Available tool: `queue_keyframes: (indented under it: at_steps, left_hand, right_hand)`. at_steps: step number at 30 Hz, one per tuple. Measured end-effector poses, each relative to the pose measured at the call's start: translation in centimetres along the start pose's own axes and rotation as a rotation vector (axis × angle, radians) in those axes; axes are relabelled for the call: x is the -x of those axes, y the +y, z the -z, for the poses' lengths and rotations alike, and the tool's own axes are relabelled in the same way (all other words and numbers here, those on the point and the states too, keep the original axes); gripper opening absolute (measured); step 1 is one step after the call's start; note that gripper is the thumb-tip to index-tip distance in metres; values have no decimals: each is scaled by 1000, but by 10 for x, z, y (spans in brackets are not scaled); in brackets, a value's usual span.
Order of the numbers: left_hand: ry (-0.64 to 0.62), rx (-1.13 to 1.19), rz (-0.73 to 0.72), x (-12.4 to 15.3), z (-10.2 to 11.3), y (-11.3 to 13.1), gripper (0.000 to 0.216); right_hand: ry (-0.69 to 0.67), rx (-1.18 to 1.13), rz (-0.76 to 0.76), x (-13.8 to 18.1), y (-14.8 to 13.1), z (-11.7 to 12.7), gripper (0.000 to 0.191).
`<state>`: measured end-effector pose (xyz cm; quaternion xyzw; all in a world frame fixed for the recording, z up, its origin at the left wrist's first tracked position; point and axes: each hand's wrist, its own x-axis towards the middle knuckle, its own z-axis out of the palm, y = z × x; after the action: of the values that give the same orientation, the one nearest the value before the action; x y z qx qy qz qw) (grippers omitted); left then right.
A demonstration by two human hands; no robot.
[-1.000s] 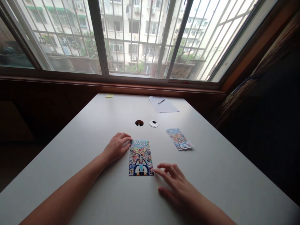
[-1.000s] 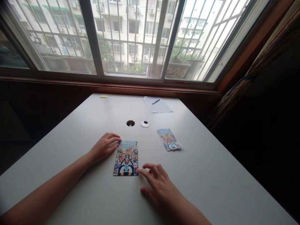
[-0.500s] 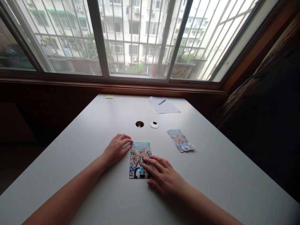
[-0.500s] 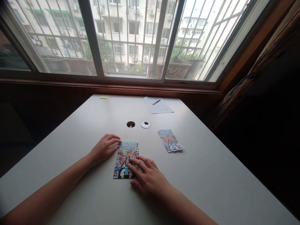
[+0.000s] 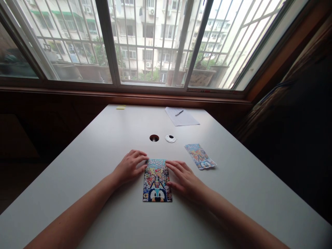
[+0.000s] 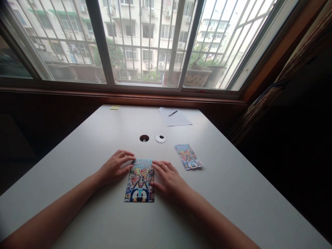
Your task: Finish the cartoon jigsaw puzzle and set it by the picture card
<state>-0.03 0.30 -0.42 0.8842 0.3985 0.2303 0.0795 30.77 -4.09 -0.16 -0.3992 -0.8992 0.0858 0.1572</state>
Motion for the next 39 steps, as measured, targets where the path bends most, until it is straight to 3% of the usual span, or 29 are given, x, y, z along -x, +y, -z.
queue_keyframes:
  at_steps: [4, 8, 15, 21, 28, 33, 39]
  left_hand:
    - [-79, 10, -97, 0, 3, 5, 46]
    - [-116, -14, -101, 0, 4, 8, 59]
    - [-122, -47, -99, 0, 3, 7, 60]
    - [-104, -58, -101, 0, 2, 8, 59]
    - [-77, -48, -102, 1, 0, 4, 52]
    - [-32, -38, -92, 1, 0, 3, 45]
    - [-20, -17, -90, 1, -1, 2, 42]
  right_hand:
    - [-26, 19, -40, -3, 4, -4, 72]
    - [-45, 31, -60, -3, 5, -6, 75]
    - [-45, 28, -71, -3, 3, -3, 74]
    - [-41, 59, 60, -1, -12, 5, 53]
    - [-101, 42, 144, 0, -25, 6, 49]
    - [-65, 98, 94, 3, -9, 15, 48]
    - [-64, 196, 46, 16, 34, 34, 47]
